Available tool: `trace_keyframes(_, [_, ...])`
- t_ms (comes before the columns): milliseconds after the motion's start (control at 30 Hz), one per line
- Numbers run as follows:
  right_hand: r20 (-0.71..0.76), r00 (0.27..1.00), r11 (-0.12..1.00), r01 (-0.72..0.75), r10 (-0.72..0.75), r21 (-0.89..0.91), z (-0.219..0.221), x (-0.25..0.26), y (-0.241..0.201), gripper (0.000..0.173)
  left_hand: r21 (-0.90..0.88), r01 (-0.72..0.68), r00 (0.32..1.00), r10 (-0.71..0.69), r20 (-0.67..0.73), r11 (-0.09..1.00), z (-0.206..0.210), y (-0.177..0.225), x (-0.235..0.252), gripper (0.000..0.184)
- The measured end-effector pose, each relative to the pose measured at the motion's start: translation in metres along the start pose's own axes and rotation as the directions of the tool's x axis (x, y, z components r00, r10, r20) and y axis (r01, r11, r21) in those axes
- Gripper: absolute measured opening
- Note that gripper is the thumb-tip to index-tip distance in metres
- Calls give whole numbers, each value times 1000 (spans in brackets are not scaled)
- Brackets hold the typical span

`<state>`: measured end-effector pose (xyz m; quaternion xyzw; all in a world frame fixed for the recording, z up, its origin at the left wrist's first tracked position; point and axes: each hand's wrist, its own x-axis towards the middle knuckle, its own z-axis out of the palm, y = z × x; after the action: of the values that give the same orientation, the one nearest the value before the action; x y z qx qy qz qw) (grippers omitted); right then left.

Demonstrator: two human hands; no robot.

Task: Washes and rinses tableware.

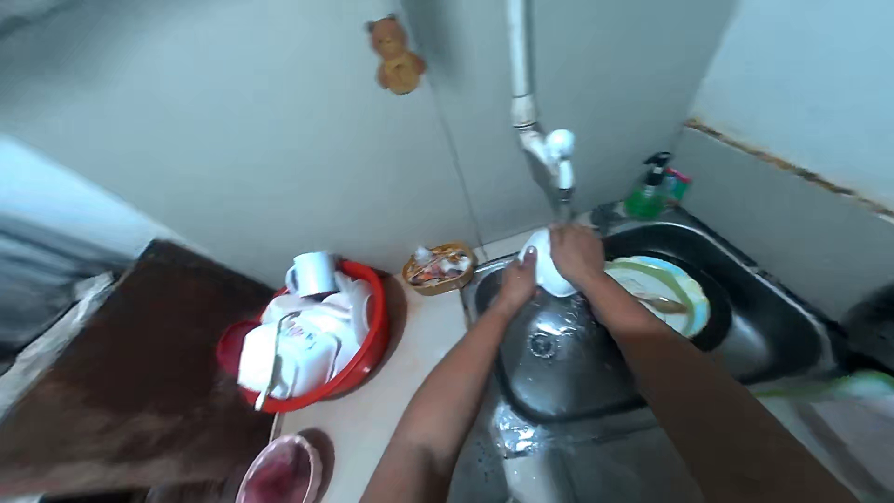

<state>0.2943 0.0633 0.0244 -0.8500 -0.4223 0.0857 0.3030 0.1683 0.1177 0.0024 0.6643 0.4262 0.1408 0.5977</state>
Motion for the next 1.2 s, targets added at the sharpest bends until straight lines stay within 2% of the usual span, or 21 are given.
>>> trace_keyframes(67, [33, 958, 953, 288, -286, -94, 13, -13, -3, 49, -142, 78, 993, -91, -82, 987, 5, 0, -1, 68])
trace_keyframes(100, [53, 899, 889, 439, -436, -129, 20, -11, 3, 48, -194, 120, 986, -140, -92, 974, 6, 2, -1, 70])
trace_keyframes(133, [86, 835, 824, 550, -543, -137, 23, -7, 8, 46, -204, 145, 981, -167, -96, 968, 7, 3, -1, 69])
trace_keyframes(167, [118, 804, 797, 594, -582, -109, 21, -4, 11, 46, -182, 151, 981, -170, -90, 972, 6, 4, -3, 68])
trace_keyframes(200, [149, 820, 822, 566, -553, -63, 15, 1, 15, 49, -148, 137, 986, -149, -75, 980, 4, 6, -7, 70])
trace_keyframes(233, [167, 865, 877, 481, -472, -10, 7, 6, 19, 53, -108, 105, 991, -113, -66, 989, 4, 7, -11, 71])
trace_keyframes(300, [167, 969, 980, 166, -182, 105, -7, 18, 27, 62, -75, 42, 997, -47, -64, 996, 5, 9, -21, 70])
trace_keyframes(367, [200, 976, 969, -128, 85, 213, -18, 27, 27, 78, -154, 4, 997, -15, -71, 988, 10, 3, -23, 69])
trace_keyframes(400, [214, 963, 946, -213, 161, 246, -24, 29, 27, 82, -196, -23, 997, 7, -80, 980, 12, -3, -21, 68])
trace_keyframes(433, [200, 962, 939, -235, 188, 251, -29, 30, 24, 83, -202, -54, 995, 36, -90, 978, 13, -10, -19, 69])
trace_keyframes(533, [80, 991, 972, -125, 111, 197, -34, 27, 10, 72, -65, -92, 992, 86, -92, 994, 10, -26, -10, 74])
trace_keyframes(600, [3, 999, 979, 36, -38, 201, -36, 20, -1, 53, -110, -141, 990, 139, -28, 984, 13, -37, 0, 75])
trace_keyframes(667, [-41, 981, 959, 195, -191, 204, -38, 18, -5, 39, -194, -231, 973, 231, -20, 954, 15, -41, 3, 70])
trace_keyframes(733, [16, 977, 955, 205, -213, 213, -47, 20, -2, 35, -136, -340, 940, 337, -44, 930, 16, -34, 4, 73])
trace_keyframes(833, [162, 976, 980, 122, -148, 160, -70, 27, 11, 30, 89, -459, 887, 461, -3, 884, 17, -14, 14, 65])
trace_keyframes(867, [158, 977, 980, 121, -146, 158, -81, 28, 12, 30, 178, -479, 875, 483, 22, 860, 17, -3, 18, 62])
trace_keyframes(933, [38, 976, 945, 199, -216, 259, -105, 29, 11, 48, 340, -510, 853, 515, 83, 790, 14, 22, 24, 57])
trace_keyframes(1000, [-92, 931, 875, 365, -354, 319, -128, 32, 3, 63, 476, -560, 812, 564, 152, 678, 9, 42, 25, 60])
trace_keyframes(1067, [-108, 883, 835, 468, -457, 289, -148, 31, -16, 74, 563, -611, 763, 602, 235, 556, 4, 55, 20, 63])
trace_keyframes(1133, [-68, 852, 823, 521, -520, 228, -160, 32, -33, 73, 619, -633, 743, 589, 317, 464, -3, 62, 9, 70])
trace_keyframes(1200, [-20, 828, 814, 556, -561, 170, -164, 37, -46, 63, 674, -616, 767, 508, 393, 408, -15, 66, -10, 75])
